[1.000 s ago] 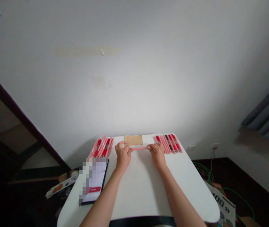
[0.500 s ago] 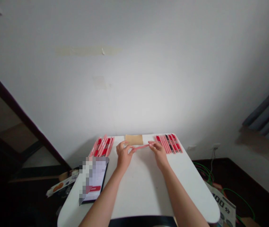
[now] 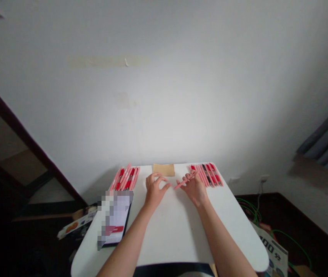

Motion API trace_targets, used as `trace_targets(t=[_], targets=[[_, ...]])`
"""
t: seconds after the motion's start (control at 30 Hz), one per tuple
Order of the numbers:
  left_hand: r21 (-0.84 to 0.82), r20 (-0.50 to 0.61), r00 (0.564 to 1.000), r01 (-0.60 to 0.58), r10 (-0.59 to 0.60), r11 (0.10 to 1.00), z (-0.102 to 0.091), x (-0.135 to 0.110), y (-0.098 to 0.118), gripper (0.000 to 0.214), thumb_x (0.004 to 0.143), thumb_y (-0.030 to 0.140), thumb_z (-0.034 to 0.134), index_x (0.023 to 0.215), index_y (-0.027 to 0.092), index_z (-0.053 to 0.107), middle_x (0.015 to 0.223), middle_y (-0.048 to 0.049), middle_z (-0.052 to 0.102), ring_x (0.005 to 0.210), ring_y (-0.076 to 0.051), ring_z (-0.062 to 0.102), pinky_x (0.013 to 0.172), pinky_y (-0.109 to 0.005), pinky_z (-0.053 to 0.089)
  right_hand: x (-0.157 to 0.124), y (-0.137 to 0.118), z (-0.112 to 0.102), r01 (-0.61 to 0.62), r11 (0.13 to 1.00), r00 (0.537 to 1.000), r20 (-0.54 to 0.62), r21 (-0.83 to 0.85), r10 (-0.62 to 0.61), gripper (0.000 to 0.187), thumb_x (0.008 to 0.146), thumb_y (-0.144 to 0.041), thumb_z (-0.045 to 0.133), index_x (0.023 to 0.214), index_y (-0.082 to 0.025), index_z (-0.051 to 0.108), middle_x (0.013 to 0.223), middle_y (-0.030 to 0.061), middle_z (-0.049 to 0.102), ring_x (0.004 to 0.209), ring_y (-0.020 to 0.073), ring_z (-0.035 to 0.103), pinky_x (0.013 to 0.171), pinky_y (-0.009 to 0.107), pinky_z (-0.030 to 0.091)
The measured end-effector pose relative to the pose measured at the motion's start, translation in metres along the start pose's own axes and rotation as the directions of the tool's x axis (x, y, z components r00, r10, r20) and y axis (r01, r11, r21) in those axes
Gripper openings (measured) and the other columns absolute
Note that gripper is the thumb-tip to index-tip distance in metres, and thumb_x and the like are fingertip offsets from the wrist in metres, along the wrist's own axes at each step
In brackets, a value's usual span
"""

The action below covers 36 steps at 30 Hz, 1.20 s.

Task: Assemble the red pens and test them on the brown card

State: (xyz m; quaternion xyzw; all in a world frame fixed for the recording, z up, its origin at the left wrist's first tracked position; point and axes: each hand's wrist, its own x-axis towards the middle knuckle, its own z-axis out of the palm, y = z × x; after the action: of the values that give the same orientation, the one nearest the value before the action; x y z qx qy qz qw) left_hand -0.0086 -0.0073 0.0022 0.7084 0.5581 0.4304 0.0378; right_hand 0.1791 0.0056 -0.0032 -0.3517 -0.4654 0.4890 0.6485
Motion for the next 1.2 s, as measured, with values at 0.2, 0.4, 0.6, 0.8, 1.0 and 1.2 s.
trace_targets(t=[0.2, 0.4, 0.6, 0.8, 1.0, 1.2], targets=[[0.04, -0.048, 0.999, 0.027, -0.025, 0.999, 0.002, 0.001, -0.004, 0.016, 0.082, 0.037, 0.061, 0.087, 0.024, 0.068, 0.11, -0.0074, 0.057, 0.114, -0.023, 0.048, 0.103, -0.048, 0.032, -0.004, -0.011, -0.001, -0.126, 0.986, 0.983, 0.148, 0.108, 0.109, 0.057, 0.088, -0.068, 0.017, 0.073, -0.026, 0.052, 0.064, -0.0012, 0.043, 0.063, 0.0174, 0.046, 0.077, 0.045, 0.046], [0.066, -0.068, 0.997, 0.052, -0.047, 0.996, 0.003, 0.0, -0.004, 0.015, 0.083, 0.036, 0.06, 0.085, 0.023, 0.067, 0.109, -0.0072, 0.057, 0.114, -0.023, 0.049, 0.102, -0.047, 0.034, -0.004, -0.009, 0.001, -0.169, 0.952, 0.98, 0.149, 0.256, 0.134, 0.039, 0.088, -0.055, 0.032, 0.067, -0.025, 0.047, 0.061, -0.0034, 0.035, 0.058, 0.0153, 0.039, 0.072, 0.042, 0.045], [0.074, -0.074, 0.996, 0.05, -0.044, 0.996, 0.003, 0.0, -0.004, 0.016, 0.083, 0.036, 0.059, 0.084, 0.022, 0.067, 0.109, -0.0075, 0.057, 0.113, -0.023, 0.049, 0.101, -0.046, 0.034, -0.002, -0.011, 0.002, -0.202, 0.92, 0.978, 0.12, 0.335, 0.171, 0.038, 0.088, -0.055, 0.035, 0.066, -0.025, 0.046, 0.06, -0.0036, 0.035, 0.056, 0.0147, 0.038, 0.066, 0.038, 0.044], [0.116, -0.03, 0.995, 0.102, -0.1, 0.988, 0.004, 0.0, -0.005, 0.018, 0.084, 0.038, 0.058, 0.085, 0.022, 0.068, 0.111, -0.0075, 0.057, 0.114, -0.023, 0.048, 0.103, -0.048, 0.033, -0.005, -0.013, 0.001, -0.272, 0.8, 0.962, 0.176, 0.535, 0.209, 0.038, 0.086, -0.057, 0.044, 0.07, -0.024, 0.051, 0.063, -0.0028, 0.044, 0.059, 0.0143, 0.044, 0.067, 0.037, 0.045], [0.17, 0.039, 0.986, 0.154, -0.163, 0.973, -0.002, 0.0, 0.001, 0.013, 0.083, 0.031, 0.059, 0.086, 0.022, 0.068, 0.11, -0.0067, 0.058, 0.114, -0.024, 0.047, 0.104, -0.049, 0.031, -0.006, -0.012, 0.0, -0.352, 0.634, 0.936, 0.28, 0.688, 0.215, 0.019, 0.079, -0.037, 0.057, 0.068, -0.023, 0.051, 0.063, -0.0046, 0.047, 0.06, 0.0124, 0.047, 0.067, 0.035, 0.046], [0.19, 0.093, 0.978, 0.168, -0.189, 0.967, -0.003, 0.0, 0.002, 0.014, 0.084, 0.031, 0.057, 0.089, 0.023, 0.067, 0.111, -0.0065, 0.059, 0.116, -0.024, 0.045, 0.105, -0.05, 0.029, -0.005, -0.011, 0.0, -0.362, 0.63, 0.932, 0.279, 0.687, 0.231, 0.022, 0.08, -0.041, 0.058, 0.068, -0.023, 0.051, 0.063, -0.005, 0.047, 0.059, 0.012, 0.047, 0.066, 0.035, 0.046]])
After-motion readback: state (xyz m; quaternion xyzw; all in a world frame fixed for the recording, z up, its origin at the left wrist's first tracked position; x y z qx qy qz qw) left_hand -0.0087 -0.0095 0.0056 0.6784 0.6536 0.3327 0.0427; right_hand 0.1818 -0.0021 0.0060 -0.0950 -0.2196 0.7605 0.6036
